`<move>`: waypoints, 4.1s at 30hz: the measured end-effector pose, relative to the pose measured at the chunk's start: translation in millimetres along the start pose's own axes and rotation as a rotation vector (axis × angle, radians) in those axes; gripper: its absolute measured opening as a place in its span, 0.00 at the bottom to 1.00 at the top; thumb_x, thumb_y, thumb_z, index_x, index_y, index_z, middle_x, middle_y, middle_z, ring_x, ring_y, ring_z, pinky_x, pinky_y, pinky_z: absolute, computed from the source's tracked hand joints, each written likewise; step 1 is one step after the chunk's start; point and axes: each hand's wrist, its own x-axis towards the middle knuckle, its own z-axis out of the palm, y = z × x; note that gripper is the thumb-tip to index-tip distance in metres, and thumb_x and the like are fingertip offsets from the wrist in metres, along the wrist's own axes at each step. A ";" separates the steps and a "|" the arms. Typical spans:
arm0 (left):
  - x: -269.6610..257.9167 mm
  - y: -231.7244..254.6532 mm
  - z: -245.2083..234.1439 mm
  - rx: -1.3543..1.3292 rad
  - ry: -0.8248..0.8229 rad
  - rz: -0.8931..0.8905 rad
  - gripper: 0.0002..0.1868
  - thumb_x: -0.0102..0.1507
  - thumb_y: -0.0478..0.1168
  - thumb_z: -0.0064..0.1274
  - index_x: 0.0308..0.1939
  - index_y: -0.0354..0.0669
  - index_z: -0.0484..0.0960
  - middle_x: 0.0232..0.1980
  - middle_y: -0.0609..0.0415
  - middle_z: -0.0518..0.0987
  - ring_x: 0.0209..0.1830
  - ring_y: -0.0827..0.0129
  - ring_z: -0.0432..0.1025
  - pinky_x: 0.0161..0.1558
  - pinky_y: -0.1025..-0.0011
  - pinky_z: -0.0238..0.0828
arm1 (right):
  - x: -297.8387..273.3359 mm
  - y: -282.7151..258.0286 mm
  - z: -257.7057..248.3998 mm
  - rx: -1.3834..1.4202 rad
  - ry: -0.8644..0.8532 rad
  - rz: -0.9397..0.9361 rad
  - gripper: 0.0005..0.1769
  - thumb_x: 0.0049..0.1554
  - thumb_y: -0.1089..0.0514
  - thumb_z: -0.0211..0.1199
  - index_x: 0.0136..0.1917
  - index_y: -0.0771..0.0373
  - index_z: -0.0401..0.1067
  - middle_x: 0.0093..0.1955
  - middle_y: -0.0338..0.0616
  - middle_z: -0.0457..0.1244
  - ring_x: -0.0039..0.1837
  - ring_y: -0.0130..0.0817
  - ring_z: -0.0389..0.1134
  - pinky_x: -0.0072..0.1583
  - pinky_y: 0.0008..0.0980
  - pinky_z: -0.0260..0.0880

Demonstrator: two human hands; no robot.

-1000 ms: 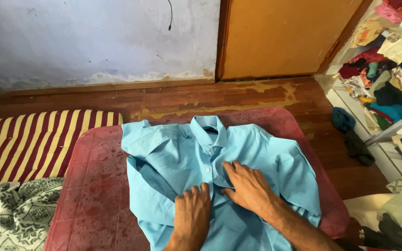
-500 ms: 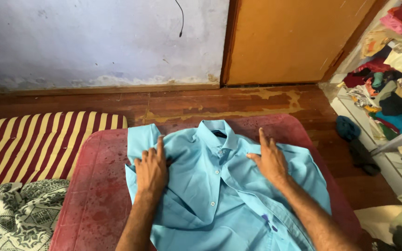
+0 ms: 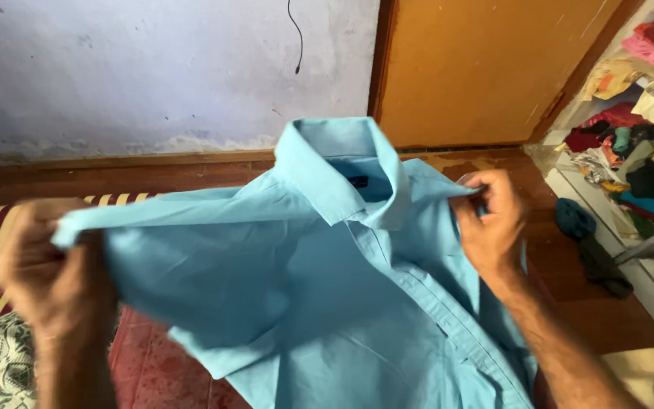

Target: The person buttons a blue collared shirt by hand and then spreads it out flat on a red surface.

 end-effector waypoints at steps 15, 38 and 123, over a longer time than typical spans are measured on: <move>-107.2 -48.3 140.0 1.001 -0.352 0.467 0.17 0.61 0.44 0.51 0.52 0.42 0.79 0.59 0.44 0.76 0.61 0.57 0.68 0.58 0.49 0.62 | -84.8 88.9 53.7 -0.348 -0.383 -0.105 0.25 0.52 0.56 0.67 0.62 0.68 0.72 0.62 0.63 0.65 0.56 0.58 0.67 0.51 0.47 0.69; -146.1 -20.2 154.2 0.435 -0.816 -0.309 0.11 0.58 0.35 0.51 0.43 0.47 0.84 0.38 0.43 0.84 0.39 0.47 0.80 0.42 0.52 0.77 | -93.1 73.7 37.5 -0.051 -1.061 0.788 0.12 0.61 0.56 0.59 0.55 0.56 0.78 0.47 0.42 0.73 0.42 0.39 0.73 0.42 0.34 0.75; -177.2 -3.3 222.1 0.662 -1.026 -0.230 0.32 0.68 0.55 0.40 0.76 0.59 0.58 0.83 0.48 0.45 0.83 0.49 0.35 0.68 0.26 0.35 | -28.8 172.7 -170.4 -0.972 -0.157 0.475 0.12 0.58 0.66 0.68 0.54 0.55 0.77 0.52 0.50 0.69 0.53 0.41 0.72 0.55 0.43 0.73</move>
